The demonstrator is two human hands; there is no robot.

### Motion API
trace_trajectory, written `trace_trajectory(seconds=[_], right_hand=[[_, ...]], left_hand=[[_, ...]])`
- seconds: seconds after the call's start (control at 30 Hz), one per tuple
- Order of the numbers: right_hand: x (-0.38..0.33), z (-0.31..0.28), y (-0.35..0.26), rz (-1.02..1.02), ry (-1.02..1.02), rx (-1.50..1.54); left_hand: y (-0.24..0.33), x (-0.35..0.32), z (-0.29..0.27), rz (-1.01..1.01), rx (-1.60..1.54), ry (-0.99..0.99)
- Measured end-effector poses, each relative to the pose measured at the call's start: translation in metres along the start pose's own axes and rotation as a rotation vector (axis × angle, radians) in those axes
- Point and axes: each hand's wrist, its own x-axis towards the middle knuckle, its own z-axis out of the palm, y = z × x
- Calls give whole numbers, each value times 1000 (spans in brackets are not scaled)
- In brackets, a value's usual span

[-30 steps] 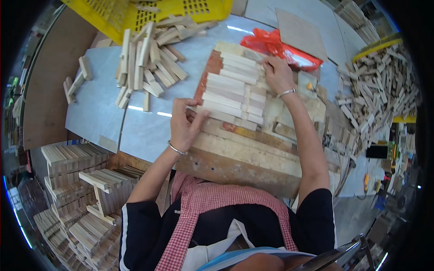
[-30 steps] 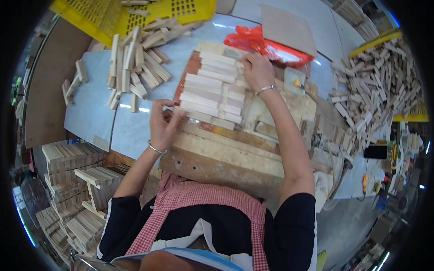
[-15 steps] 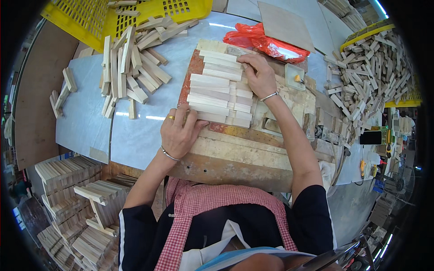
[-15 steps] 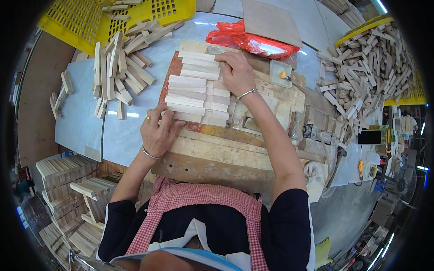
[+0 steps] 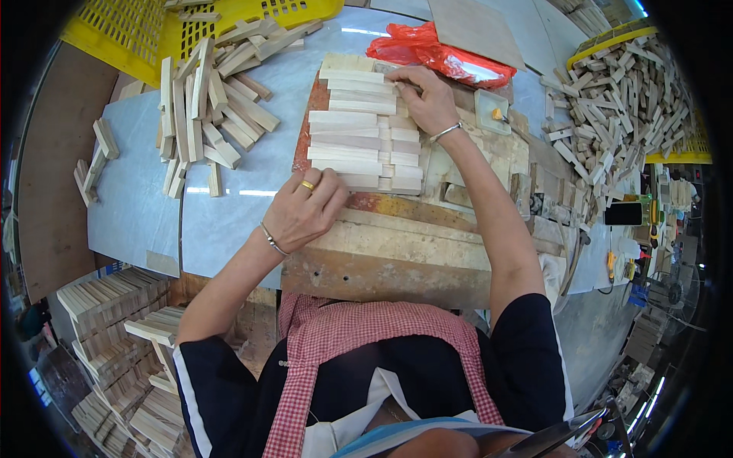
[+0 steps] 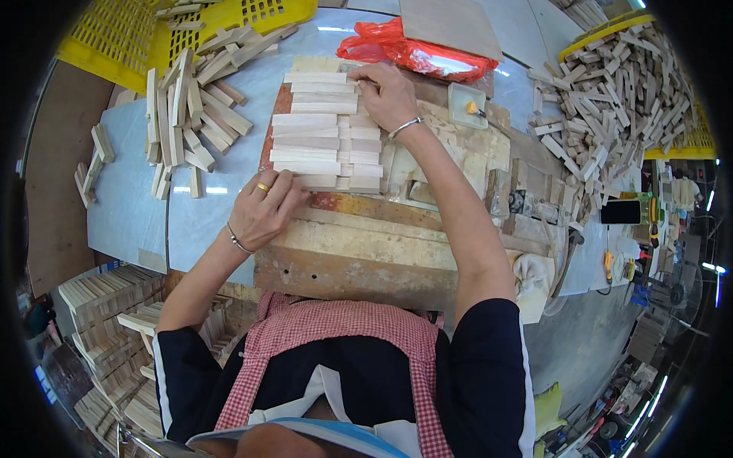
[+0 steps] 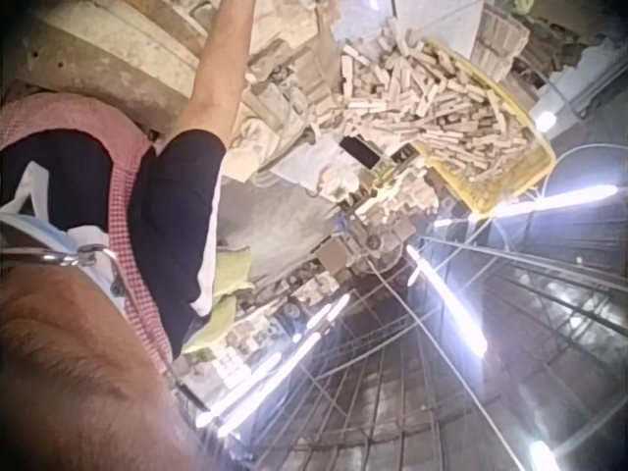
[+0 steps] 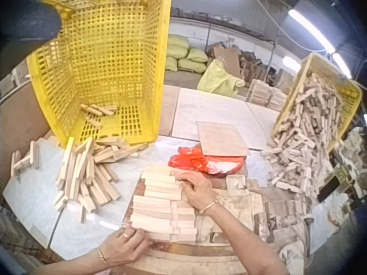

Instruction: The person dumps wooden pieces from a basket onto the workbench, applies glue to them with a brush, wipes them with a cloth, and fits the wooden pieces together using a hammer to assemble wooden frames before stacking them.

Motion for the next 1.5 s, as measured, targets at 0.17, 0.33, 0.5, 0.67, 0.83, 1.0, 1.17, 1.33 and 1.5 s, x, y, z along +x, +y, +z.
trace_trajectory(seconds=[0.17,0.33,0.5,0.67,0.83,1.0,1.17,1.33,1.5], right_hand=[[-1,0,4,17,20,10],[2,-1,8,40,64,8],[4,1,7,15,63,0],[-4,-3,5,45,53,21],[-23,1,4,222,256,370],[-26,11,-13,306,283,507],[-21,21,-19,290,300,457],[-21,25,-24,271,299,507],[-22,25,-23,248,275,487]], left_hand=[[-6,9,-6,187,43,-68],[-18,17,-5,238,77,-78],[-30,18,-1,160,-116,-110],[-30,14,-2,-43,-309,-64],[-60,36,19,-601,-862,119],[-74,56,61,-817,-1192,82],[-71,67,56,-785,-1154,20],[-68,64,56,-884,-1159,95],[-67,66,57,-941,-1216,144]])
